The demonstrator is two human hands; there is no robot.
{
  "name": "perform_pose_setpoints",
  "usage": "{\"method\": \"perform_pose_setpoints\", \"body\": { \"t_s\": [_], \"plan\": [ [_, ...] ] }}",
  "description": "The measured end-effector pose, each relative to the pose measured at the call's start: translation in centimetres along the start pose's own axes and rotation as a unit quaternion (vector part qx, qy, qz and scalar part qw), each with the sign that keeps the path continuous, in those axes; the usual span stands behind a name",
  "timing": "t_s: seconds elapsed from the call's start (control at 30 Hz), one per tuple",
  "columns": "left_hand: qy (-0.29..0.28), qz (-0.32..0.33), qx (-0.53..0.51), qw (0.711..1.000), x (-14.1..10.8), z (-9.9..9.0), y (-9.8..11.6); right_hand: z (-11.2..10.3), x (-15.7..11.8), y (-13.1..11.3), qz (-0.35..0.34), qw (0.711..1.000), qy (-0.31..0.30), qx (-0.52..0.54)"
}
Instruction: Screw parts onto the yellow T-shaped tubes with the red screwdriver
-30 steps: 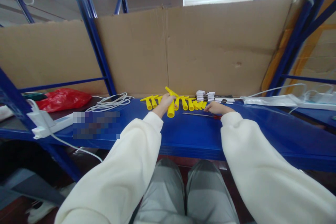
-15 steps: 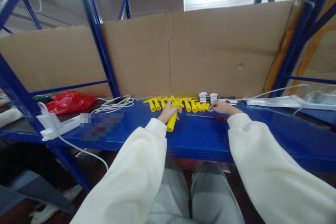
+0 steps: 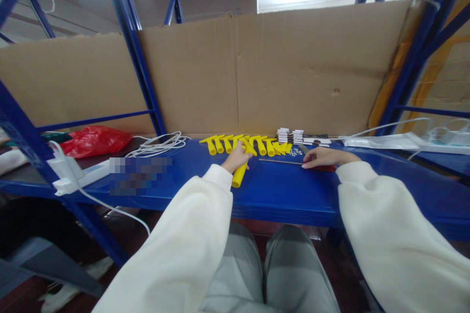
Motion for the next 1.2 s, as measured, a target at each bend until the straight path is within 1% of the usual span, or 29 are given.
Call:
{"method": "perform_pose_setpoints", "body": {
  "t_s": [0.23, 0.4, 0.57, 0.67, 0.77, 0.87, 1.1, 1.2],
  "plan": [
    [0.032, 0.003, 0.010, 0.999, 0.1, -0.3, -0.1, 0.6, 0.2, 0.3, -0.030, 1.000, 0.001, -0.006],
    [0.048, 0.022, 0.004, 0.999, 0.3, -0.3, -0.2, 0.4, 0.3, 0.2, -0.063, 0.998, 0.014, 0.027],
    [0.045, 0.034, 0.020, 0.998, 0.1, -0.3, 0.4, 0.5, 0.7, 0.0, -0.062, 0.992, 0.017, 0.105],
    [0.040, 0.036, 0.020, 0.998, -0.1, -0.3, 0.7, 0.6, 1.0, -0.4, -0.087, 0.984, 0.048, 0.145],
    [0.034, 0.046, 0.019, 0.998, -0.2, -0.2, 1.0, 0.6, 1.4, -0.7, -0.120, 0.978, 0.084, 0.151],
    [0.030, 0.054, 0.023, 0.998, -0.2, -0.2, 1.0, 0.7, 1.6, -0.8, -0.137, 0.974, 0.103, 0.147],
    [0.030, 0.075, 0.022, 0.996, 0.0, -0.1, 0.8, 0.7, 1.8, -0.6, -0.136, 0.974, 0.115, 0.142],
    [0.021, 0.076, 0.019, 0.997, 0.1, -0.1, 0.6, 0.7, 1.8, -0.7, -0.140, 0.973, 0.113, 0.146]
  ]
}}
Point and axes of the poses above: each hand's wrist, its own x-axis towards the middle knuckle, its own z-axis out of the palm, y = z × x, the point moved 5 cm from there along x, towards the middle knuckle, and after that the axes turned 13 degrees about z, right-handed, at the moved point
